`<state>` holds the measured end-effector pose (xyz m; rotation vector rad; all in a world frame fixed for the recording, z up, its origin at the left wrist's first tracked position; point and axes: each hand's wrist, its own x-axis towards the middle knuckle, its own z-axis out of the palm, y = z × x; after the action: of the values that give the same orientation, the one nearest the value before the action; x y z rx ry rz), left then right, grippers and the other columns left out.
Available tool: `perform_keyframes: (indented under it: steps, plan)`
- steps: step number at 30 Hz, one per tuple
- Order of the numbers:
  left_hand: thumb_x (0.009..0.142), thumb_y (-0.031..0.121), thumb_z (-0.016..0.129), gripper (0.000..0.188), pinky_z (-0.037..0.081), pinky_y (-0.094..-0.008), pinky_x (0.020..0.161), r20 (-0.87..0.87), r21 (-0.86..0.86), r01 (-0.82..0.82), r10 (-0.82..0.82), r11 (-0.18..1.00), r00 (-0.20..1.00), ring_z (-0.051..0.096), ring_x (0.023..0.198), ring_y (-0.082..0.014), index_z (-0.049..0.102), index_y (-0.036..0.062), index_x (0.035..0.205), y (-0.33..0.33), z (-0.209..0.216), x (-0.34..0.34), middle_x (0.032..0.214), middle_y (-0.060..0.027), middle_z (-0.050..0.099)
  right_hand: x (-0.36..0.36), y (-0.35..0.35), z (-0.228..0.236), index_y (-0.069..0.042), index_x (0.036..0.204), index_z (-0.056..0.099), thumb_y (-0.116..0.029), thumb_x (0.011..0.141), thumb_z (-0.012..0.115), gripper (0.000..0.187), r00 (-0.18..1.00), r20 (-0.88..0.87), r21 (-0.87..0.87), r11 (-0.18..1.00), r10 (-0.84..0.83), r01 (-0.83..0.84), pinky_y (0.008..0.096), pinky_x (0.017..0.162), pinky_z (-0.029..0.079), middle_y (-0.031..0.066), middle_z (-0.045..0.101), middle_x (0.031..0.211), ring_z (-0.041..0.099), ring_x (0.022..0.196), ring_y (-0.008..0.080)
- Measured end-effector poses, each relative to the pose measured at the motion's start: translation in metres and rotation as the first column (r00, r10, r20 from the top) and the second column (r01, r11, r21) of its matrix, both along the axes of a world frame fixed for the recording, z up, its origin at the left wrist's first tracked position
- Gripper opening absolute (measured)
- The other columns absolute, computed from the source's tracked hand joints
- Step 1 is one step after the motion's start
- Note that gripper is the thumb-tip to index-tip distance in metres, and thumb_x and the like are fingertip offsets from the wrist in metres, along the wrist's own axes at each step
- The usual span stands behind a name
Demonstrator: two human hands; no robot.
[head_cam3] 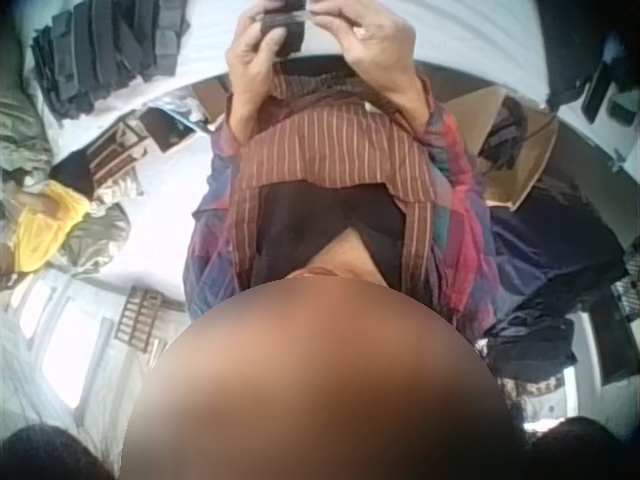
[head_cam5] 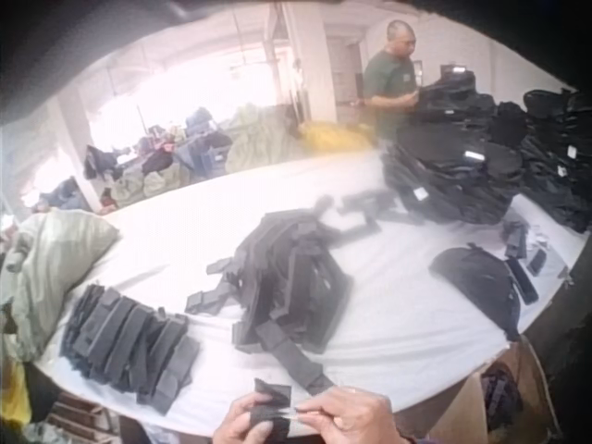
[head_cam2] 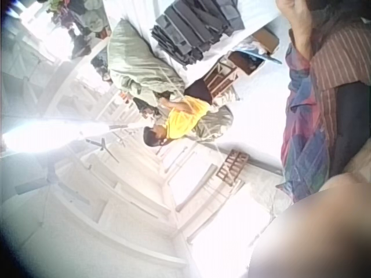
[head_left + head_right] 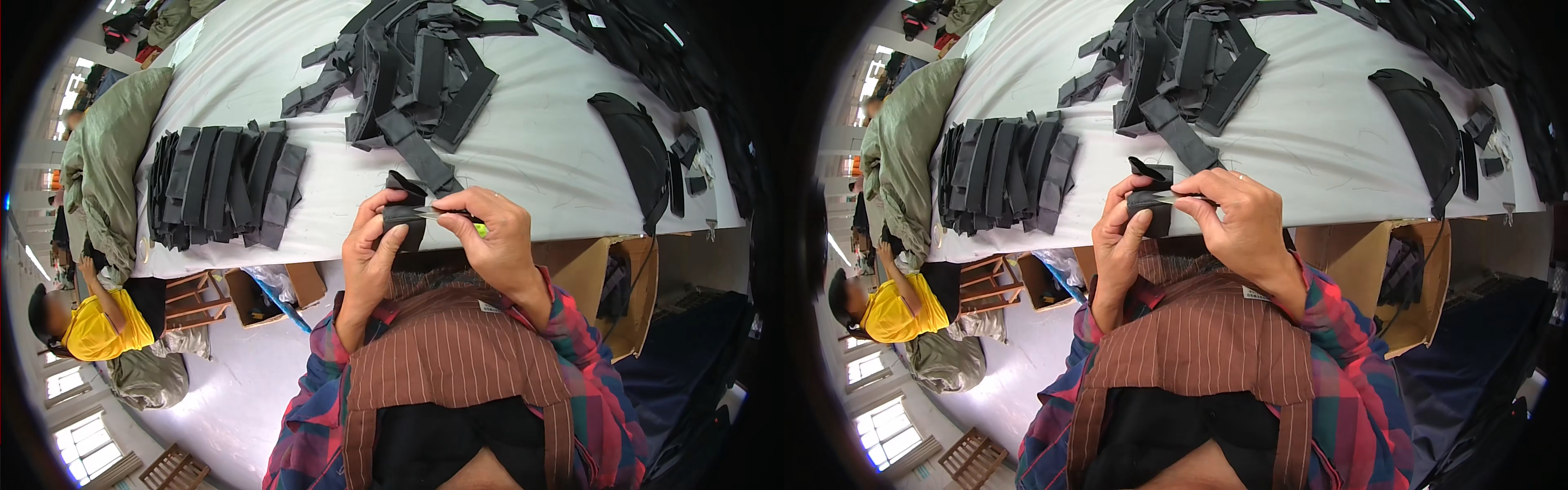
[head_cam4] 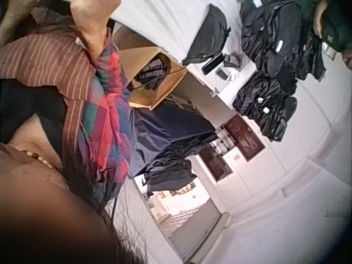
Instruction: Trimming threads and excess material from black fabric components using small nippers in a manufacturing setting.
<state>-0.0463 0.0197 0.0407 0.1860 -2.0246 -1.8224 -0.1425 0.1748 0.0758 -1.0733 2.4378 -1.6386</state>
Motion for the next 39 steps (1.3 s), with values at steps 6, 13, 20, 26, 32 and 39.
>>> perform_keyframes:
  steps: [6, 13, 20, 26, 32, 39]
  plan:
    - [0.090, 0.013, 0.061, 0.020, 0.042, -0.0261, 0.088, 0.017, 0.126, -0.013, 0.011, 0.992, 1.000, 0.053, 0.103, -0.0139, 0.067, -0.0034, 0.099, 0.000, 0.001, 0.001, 0.125, -0.0090, 0.053, 0.001, 0.007, -0.001, -0.004, 0.088, 0.068, -0.007, 0.077, 0.070, 0.011, 0.999, 0.033, 0.091, 0.996, -0.008, 0.005, 0.0313, 0.061, 0.046, 0.0088, 0.066, 0.077, 0.062, 0.069, 0.0247]
    - [0.090, 0.013, 0.060, 0.020, 0.042, -0.0267, 0.088, 0.024, 0.060, -0.021, 0.020, 0.998, 1.000, 0.053, 0.105, -0.0141, 0.067, -0.0030, 0.099, -0.001, -0.004, 0.002, 0.126, -0.0093, 0.053, 0.002, 0.008, -0.001, -0.006, 0.086, 0.068, -0.009, 0.077, 0.070, 0.010, 0.999, -0.026, 0.156, 0.987, -0.044, 0.047, 0.0329, 0.061, 0.046, 0.0078, 0.066, 0.077, 0.061, 0.069, 0.0256]
    - [0.090, 0.014, 0.061, 0.021, 0.042, -0.0268, 0.089, 0.051, 0.045, -0.014, 0.011, 0.999, 0.999, 0.052, 0.106, -0.0139, 0.068, -0.0029, 0.100, 0.000, -0.004, 0.001, 0.127, -0.0093, 0.052, 0.002, 0.003, -0.012, -0.010, 0.082, 0.066, -0.017, 0.078, 0.069, 0.008, 0.992, -0.106, 0.079, 0.993, -0.075, 0.083, 0.0356, 0.056, 0.044, 0.0044, 0.062, 0.070, 0.059, 0.064, 0.0245]
    - [0.091, 0.015, 0.061, 0.022, 0.042, -0.0263, 0.088, 0.030, 0.101, -0.026, 0.023, 0.995, 0.999, 0.052, 0.105, -0.0129, 0.067, -0.0034, 0.100, 0.000, -0.005, 0.002, 0.128, -0.0089, 0.051, 0.002, 0.002, -0.011, -0.010, 0.082, 0.067, -0.018, 0.077, 0.070, 0.009, 0.988, -0.127, 0.083, 0.992, -0.085, 0.096, 0.0357, 0.057, 0.044, 0.0043, 0.062, 0.070, 0.059, 0.064, 0.0245]
    - [0.091, 0.015, 0.061, 0.022, 0.042, -0.0260, 0.089, 0.037, 0.095, -0.015, 0.012, 0.995, 0.999, 0.051, 0.105, -0.0125, 0.068, -0.0032, 0.100, -0.001, -0.006, 0.002, 0.128, -0.0086, 0.051, 0.001, 0.001, -0.012, -0.011, 0.082, 0.067, -0.018, 0.077, 0.070, 0.009, 0.990, -0.123, 0.091, 0.992, -0.071, 0.083, 0.0361, 0.057, 0.044, 0.0040, 0.062, 0.069, 0.059, 0.063, 0.0247]
    - [0.091, 0.015, 0.061, 0.021, 0.042, -0.0262, 0.089, 0.050, 0.193, -0.019, 0.010, 0.981, 0.999, 0.051, 0.107, -0.0129, 0.068, -0.0027, 0.100, 0.001, -0.008, 0.004, 0.127, -0.0084, 0.051, 0.002, 0.004, -0.010, -0.006, 0.085, 0.068, -0.007, 0.075, 0.072, 0.011, 0.996, -0.076, 0.097, 0.994, -0.035, 0.042, 0.0310, 0.062, 0.046, 0.0063, 0.066, 0.077, 0.060, 0.068, 0.0224]
